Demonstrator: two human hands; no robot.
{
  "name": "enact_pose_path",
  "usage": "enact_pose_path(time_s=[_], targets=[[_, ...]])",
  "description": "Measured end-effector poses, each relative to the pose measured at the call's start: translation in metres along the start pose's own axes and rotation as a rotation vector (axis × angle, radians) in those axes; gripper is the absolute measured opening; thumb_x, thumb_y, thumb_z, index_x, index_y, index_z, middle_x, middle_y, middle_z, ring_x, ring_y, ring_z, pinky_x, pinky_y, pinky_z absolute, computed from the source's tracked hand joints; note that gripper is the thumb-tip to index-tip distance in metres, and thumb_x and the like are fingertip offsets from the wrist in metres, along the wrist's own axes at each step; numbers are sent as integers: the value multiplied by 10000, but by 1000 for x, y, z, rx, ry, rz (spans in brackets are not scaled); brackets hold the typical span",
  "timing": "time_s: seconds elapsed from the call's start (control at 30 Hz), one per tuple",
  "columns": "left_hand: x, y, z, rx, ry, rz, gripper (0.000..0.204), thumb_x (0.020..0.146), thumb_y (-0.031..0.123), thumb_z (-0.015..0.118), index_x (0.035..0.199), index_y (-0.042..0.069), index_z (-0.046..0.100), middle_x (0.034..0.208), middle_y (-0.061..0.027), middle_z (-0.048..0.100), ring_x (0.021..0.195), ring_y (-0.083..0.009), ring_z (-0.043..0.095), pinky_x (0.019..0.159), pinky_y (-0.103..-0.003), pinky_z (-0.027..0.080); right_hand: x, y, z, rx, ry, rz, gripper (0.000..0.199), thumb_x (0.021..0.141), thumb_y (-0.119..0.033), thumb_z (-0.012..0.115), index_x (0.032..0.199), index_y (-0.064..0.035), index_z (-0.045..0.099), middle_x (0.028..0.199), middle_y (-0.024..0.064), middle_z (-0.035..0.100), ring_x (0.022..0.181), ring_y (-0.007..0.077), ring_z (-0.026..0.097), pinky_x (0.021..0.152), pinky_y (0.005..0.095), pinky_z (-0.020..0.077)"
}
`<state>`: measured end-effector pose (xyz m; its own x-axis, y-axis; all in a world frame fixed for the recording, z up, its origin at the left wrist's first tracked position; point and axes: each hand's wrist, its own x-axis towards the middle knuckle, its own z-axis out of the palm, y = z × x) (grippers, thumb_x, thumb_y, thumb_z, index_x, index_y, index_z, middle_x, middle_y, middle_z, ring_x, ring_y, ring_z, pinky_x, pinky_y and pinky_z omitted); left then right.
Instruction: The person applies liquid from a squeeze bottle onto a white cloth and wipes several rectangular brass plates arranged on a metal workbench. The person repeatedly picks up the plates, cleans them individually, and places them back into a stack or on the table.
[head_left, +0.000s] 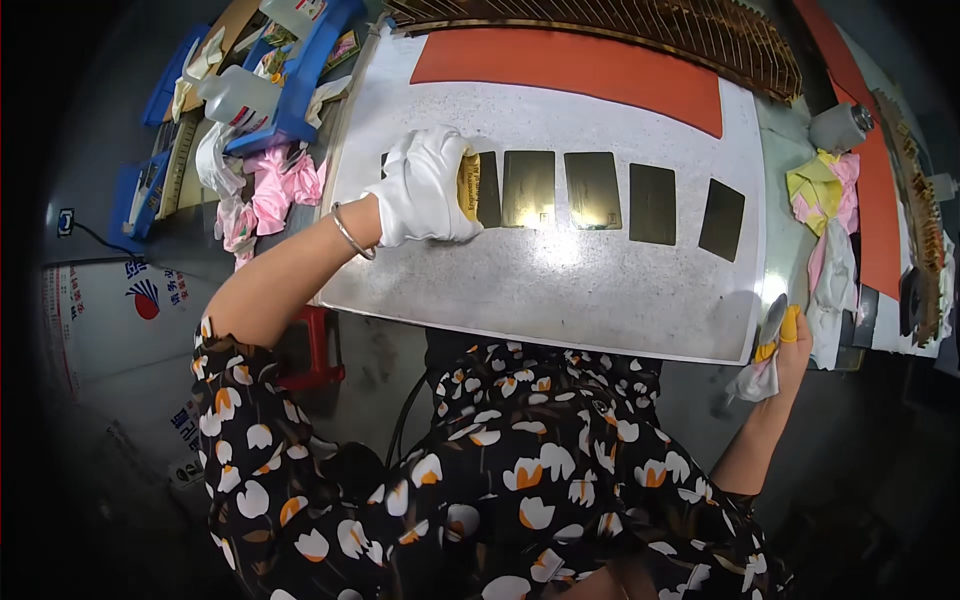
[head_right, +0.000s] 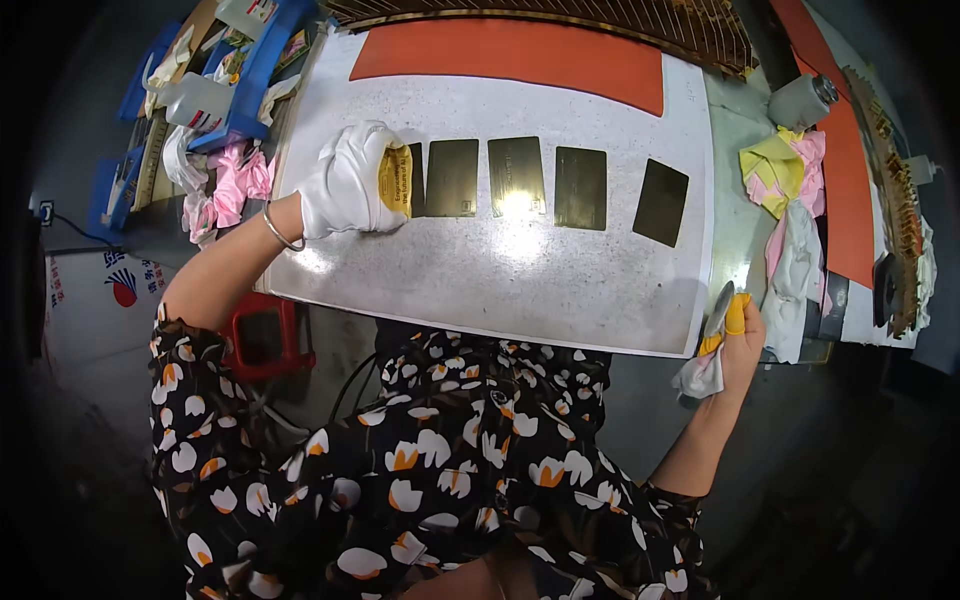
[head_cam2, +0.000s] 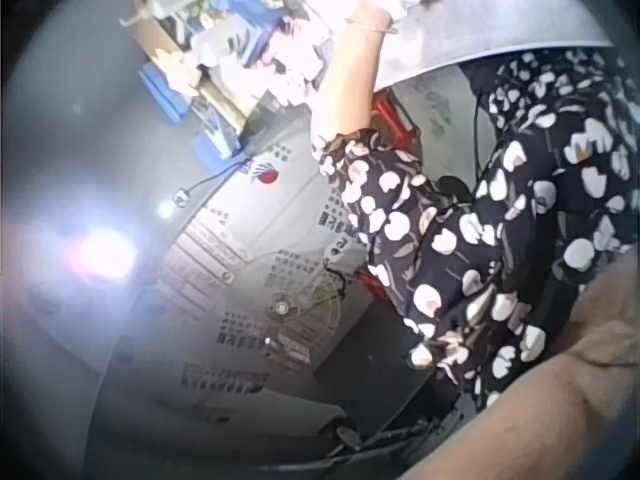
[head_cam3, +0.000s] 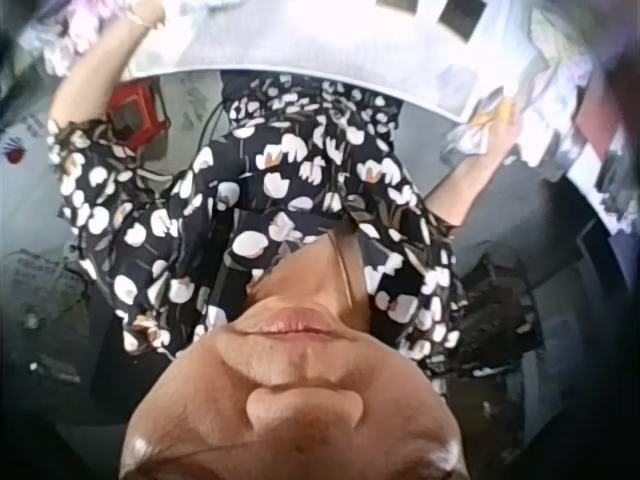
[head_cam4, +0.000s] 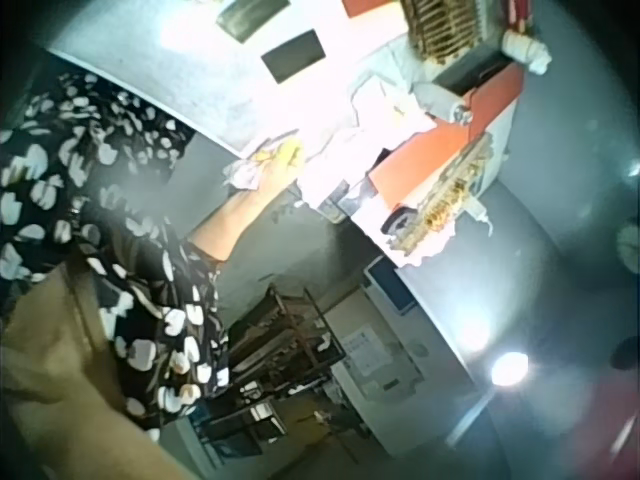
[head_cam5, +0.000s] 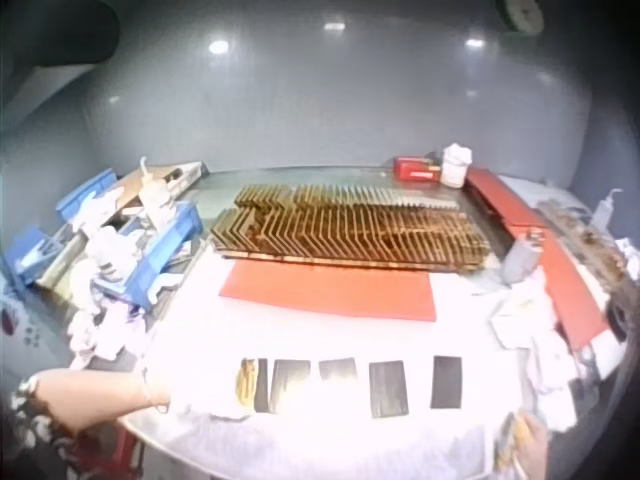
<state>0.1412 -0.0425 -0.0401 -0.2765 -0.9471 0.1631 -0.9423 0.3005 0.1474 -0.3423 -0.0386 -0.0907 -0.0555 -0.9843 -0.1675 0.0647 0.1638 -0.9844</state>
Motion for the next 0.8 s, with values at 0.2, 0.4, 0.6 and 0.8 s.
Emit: enact_pose_path(time_s=[0.2, 0.4, 0.6, 0.8], targets=[[7, 24, -18, 23, -127, -80, 613, 542, 243, 700, 1063, 17, 468, 1004, -154, 535, 919, -331, 531, 800, -408, 424, 2, 2, -1, -2, -5, -25, 170, 917, -168, 509, 954, -17, 578, 707, -41, 538, 567, 16, 469, 498, 166, 364], [-9, 14, 5, -87, 76, -48, 588, 517, 206, 723, 1012, 13, 469, 922, -157, 512, 861, -321, 515, 741, -373, 439, 2, -3, 1, 30, -37, 2, 166, 918, -164, 505, 945, -14, 571, 726, -23, 568, 573, 26, 505, 491, 173, 391], [-7, 19, 2, -162, 71, -61, 571, 523, 186, 725, 997, 8, 461, 924, -167, 513, 840, -321, 519, 717, -372, 444, -1, -7, 8, 56, -4, 9, 162, 916, -162, 511, 951, -14, 567, 687, -13, 572, 512, 31, 499, 460, 183, 399], [-15, 23, 0, 46, 25, -185, 598, 518, 281, 729, 980, -7, 483, 919, -168, 512, 847, -325, 518, 724, -376, 446, 1, -3, 8, 49, 23, -17, 144, 908, -162, 527, 938, -24, 558, 750, -12, 582, 586, 42, 532, 499, 173, 416]])
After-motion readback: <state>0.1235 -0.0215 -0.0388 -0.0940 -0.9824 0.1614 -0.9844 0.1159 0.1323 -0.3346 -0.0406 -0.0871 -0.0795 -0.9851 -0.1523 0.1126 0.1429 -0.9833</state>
